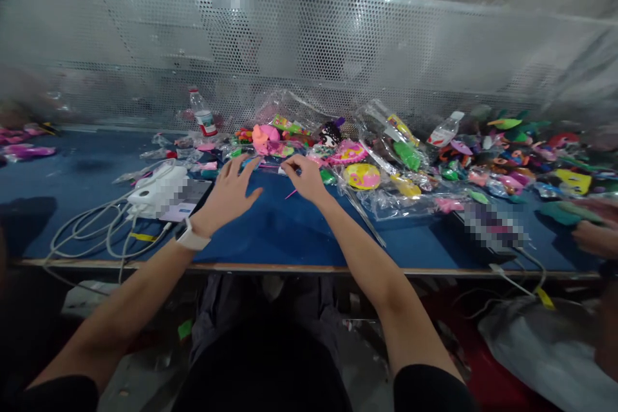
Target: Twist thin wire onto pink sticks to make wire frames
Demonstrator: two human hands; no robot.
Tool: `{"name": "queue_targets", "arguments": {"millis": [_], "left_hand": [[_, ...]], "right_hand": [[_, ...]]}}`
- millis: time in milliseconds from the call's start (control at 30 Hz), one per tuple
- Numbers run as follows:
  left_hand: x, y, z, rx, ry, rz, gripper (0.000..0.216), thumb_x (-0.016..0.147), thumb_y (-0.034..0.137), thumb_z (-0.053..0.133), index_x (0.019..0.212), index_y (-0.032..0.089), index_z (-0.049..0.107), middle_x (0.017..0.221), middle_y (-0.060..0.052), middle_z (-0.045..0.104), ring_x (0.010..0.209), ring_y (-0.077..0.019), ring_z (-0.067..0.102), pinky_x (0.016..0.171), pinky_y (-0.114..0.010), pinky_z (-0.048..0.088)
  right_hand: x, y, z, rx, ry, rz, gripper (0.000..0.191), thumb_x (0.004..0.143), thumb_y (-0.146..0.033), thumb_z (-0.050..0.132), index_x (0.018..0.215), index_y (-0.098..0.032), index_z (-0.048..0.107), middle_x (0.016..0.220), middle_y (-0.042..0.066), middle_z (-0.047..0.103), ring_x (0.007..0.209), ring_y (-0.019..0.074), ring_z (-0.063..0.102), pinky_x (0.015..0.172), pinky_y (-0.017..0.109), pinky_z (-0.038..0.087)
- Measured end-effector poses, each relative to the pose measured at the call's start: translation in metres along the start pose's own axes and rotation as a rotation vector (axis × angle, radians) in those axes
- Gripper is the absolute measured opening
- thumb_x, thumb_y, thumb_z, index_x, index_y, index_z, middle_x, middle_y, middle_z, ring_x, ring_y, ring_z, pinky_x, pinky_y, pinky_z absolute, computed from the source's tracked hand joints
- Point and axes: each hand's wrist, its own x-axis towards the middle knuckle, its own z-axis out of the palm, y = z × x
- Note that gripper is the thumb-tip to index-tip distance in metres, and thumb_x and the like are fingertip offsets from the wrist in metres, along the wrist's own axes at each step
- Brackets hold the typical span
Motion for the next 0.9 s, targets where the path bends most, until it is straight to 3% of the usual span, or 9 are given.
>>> {"name": "queue_targets", "arguments": {"millis": [100,200,300,533,700,900], "left_hand": [[-0.061,-0.007,-0.016,0.135,-0.058,-0.204,0.067,0.100,0.035,0.062,0.163,0.024,0.042,0.167,-0.023,0.040,0.148,-0.0493,0.045,0.122,-0.076,0.028],[-0.112,-0.023,-0.029,0.115,-0.018,-0.324,0.062,0.102,0.036,0.057,0.161,0.023,0.044,0.162,-0.021,0.046,0.148,-0.0450,0.047,0.124,-0.071,0.030],[-0.140,-0.043,-0.038,0.100,0.126,-0.438,0.055,0.100,0.043,0.060,0.151,0.024,0.055,0.154,-0.020,0.052,0.148,-0.0432,0.046,0.127,-0.069,0.027],[-0.148,-0.057,-0.040,0.186,0.088,-0.479,0.043,0.100,0.050,0.062,0.134,0.026,0.070,0.166,-0.016,0.042,0.160,-0.0461,0.026,0.131,-0.070,0.014],[-0.149,-0.052,-0.038,0.175,0.089,-0.514,0.051,0.102,0.052,0.058,0.145,0.025,0.065,0.170,-0.014,0.037,0.162,-0.0457,0.022,0.132,-0.069,0.012],[-0.148,-0.053,-0.043,0.162,0.061,-0.463,0.043,0.100,0.048,0.062,0.139,0.030,0.069,0.170,-0.012,0.038,0.161,-0.0503,0.022,0.128,-0.077,0.018]], "right_hand": [[-0.001,-0.003,0.002,-0.012,-0.009,-0.028,0.034,0.101,-0.049,0.063,0.080,-0.023,0.068,0.079,0.003,0.070,0.074,0.0190,0.061,0.073,0.035,0.049],[-0.003,-0.006,0.005,-0.016,-0.024,-0.033,0.032,0.102,-0.047,0.063,0.081,-0.023,0.068,0.079,0.003,0.070,0.073,0.0190,0.061,0.072,0.035,0.049],[-0.004,-0.007,0.006,-0.021,-0.041,-0.036,0.032,0.102,-0.046,0.062,0.081,-0.023,0.068,0.078,0.003,0.070,0.074,0.0194,0.061,0.073,0.036,0.049],[-0.008,-0.006,0.008,-0.037,-0.052,-0.032,0.030,0.102,-0.044,0.063,0.080,-0.024,0.068,0.079,0.003,0.071,0.077,0.0204,0.063,0.078,0.037,0.050],[-0.009,-0.009,0.009,-0.034,-0.059,-0.036,0.029,0.101,-0.043,0.063,0.079,-0.024,0.067,0.078,0.003,0.071,0.074,0.0196,0.062,0.076,0.037,0.051],[-0.010,-0.011,0.011,-0.034,-0.055,-0.021,0.034,0.100,-0.048,0.064,0.077,-0.025,0.065,0.076,0.003,0.070,0.073,0.0202,0.062,0.074,0.039,0.050]]}}
